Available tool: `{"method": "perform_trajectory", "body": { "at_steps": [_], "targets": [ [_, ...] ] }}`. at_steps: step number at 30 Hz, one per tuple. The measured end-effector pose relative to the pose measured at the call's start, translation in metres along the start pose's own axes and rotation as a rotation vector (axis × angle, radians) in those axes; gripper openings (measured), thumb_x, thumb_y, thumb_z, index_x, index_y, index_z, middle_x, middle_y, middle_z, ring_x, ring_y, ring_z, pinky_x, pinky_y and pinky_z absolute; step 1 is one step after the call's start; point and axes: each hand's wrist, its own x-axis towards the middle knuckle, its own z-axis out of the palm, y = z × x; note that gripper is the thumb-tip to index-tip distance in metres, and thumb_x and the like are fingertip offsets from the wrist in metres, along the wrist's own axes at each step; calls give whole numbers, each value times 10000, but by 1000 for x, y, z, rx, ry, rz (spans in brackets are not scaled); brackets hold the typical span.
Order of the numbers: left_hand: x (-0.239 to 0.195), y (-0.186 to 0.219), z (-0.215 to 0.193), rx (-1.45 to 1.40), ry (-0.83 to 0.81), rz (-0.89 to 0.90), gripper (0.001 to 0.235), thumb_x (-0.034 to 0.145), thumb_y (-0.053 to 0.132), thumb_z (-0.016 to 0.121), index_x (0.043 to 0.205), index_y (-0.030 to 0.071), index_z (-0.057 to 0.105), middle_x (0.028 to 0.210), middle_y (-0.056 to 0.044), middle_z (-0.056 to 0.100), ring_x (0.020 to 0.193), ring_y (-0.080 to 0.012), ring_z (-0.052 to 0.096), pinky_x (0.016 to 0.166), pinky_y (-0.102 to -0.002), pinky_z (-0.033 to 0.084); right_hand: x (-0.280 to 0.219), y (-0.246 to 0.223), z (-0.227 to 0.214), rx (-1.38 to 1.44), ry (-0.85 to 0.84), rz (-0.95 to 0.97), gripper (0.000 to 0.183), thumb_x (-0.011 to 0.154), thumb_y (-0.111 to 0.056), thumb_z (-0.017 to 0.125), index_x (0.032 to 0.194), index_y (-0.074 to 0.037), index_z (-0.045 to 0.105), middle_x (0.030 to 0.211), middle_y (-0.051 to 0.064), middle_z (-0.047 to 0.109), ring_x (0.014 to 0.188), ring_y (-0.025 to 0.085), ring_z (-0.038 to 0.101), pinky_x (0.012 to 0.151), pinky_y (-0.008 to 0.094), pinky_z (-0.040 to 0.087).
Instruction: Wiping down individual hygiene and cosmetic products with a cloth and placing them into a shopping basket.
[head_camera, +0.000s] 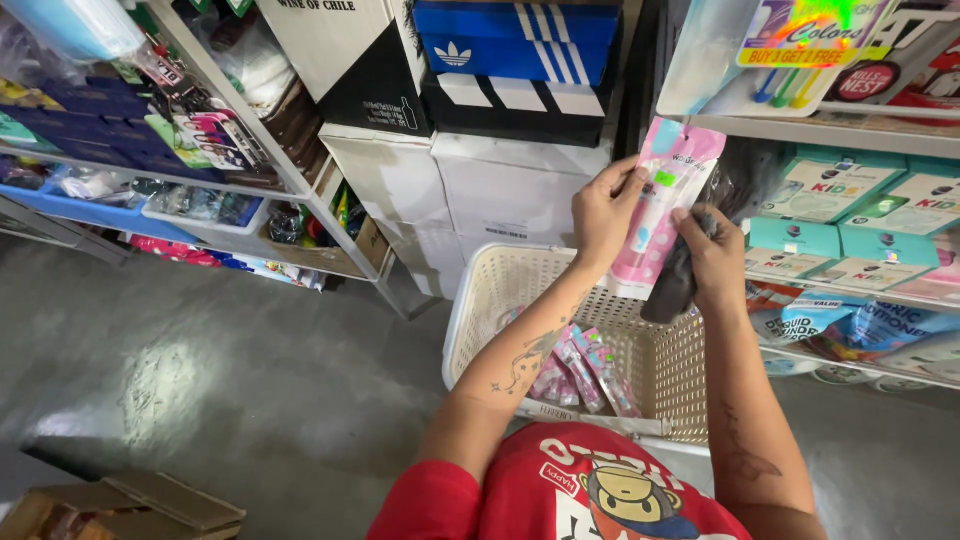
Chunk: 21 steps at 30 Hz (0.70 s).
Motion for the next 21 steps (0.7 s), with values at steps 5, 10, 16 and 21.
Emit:
{"method": "perform_trajectory", "body": {
  "at_steps": [5,10,16,21],
  "targets": [
    [3,7,5,20,14,29,214,985,277,690,1185,228,749,1017,-74,773,1059,-260,723,899,-422,616,12,5,1,40,1,17,89,1021,-155,742,957,-117,694,729,-29,532,683,74,482,665,222,383],
    [3,5,7,64,21,67,215,982,257,693,1184,198,738,1034,-100,774,1015,-300,741,850,-441,618,28,28,-5,140,-30,103,93,1031,-175,720,991,-95,697,740,11,551,640,127,579,618,236,469],
    [17,-24,15,-8,-59,9,342,916,404,746,1211,240,690,1117,-63,762,1045,-256,737,864,-414,598,37,44,-10,283,-102,210,112,1019,-197,722,1025,-88,694,748,25,590,625,143,678,563,262,561],
    [24,-36,18,-219,-292,-127,613,850,485,798,1348,225,552,1214,-125,690,1115,-301,671,923,-440,555,34,51,-12,333,-162,275,136,1001,-204,728,1009,-75,686,735,36,594,599,168,695,536,285,584]
  ]
}}
